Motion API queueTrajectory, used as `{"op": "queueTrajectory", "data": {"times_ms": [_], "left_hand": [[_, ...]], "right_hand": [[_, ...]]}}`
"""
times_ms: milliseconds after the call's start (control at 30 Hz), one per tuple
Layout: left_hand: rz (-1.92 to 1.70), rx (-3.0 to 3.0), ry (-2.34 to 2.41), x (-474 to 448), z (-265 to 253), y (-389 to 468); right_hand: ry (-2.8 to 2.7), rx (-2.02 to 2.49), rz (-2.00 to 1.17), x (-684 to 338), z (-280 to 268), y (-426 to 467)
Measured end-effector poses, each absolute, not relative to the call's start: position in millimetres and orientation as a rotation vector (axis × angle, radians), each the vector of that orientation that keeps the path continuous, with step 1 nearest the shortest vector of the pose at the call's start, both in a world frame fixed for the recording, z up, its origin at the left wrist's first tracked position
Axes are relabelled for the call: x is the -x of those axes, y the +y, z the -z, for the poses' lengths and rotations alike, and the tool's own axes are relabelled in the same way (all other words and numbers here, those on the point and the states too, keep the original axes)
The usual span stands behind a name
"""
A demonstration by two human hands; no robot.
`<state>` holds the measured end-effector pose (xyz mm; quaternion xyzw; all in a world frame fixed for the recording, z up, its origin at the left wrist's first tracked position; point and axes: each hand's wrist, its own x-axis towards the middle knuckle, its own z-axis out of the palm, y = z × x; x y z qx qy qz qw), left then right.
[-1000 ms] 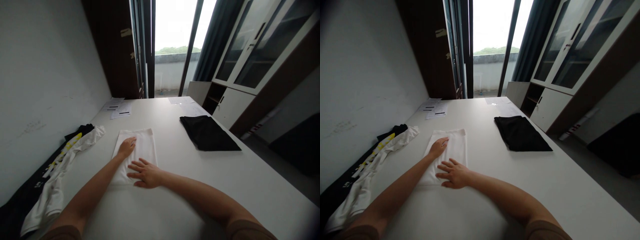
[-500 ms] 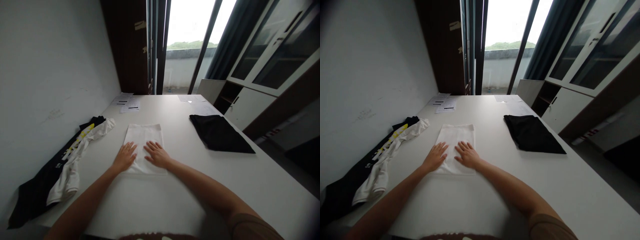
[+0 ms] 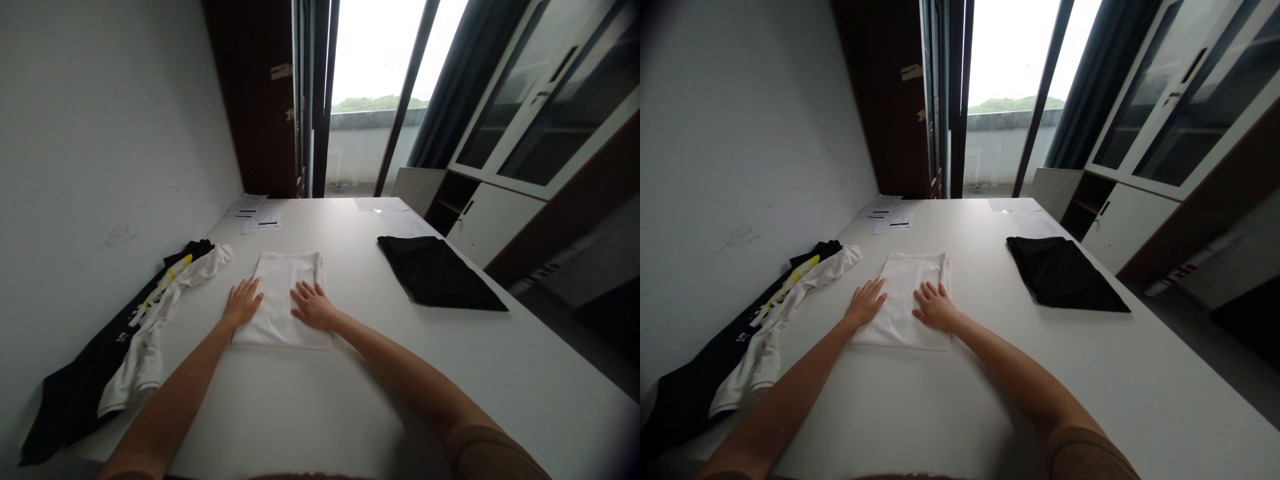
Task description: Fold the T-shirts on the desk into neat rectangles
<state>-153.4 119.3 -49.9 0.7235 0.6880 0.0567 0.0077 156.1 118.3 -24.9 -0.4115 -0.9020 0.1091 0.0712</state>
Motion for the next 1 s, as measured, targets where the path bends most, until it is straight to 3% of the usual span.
{"op": "queueTrajectory", "data": {"times_ms": [133,467,700,833,1000], "left_hand": [[-0.163,-2.263,2.177,140.7,53.5,111.3],[-0.180,-2.272,2.134,62.5,44.6,128.2],[-0.340,-2.354,2.150,55.6,28.5,114.1],[-0.443,-2.513,1.894,18.4,20.2,93.4],[-0.283,-2.619,1.572,-16.6,31.1,60.5]], "right_hand": [[-2.732,0.990,-0.341,-169.8,28.8,95.4],[-2.447,1.373,-0.270,-202.7,28.2,190.3],[-2.398,1.460,-0.195,-211.4,37.5,182.5],[-2.385,1.490,-0.176,-204.8,34.3,173.6],[-2.399,1.473,-0.174,-207.8,32.2,175.9]]}}
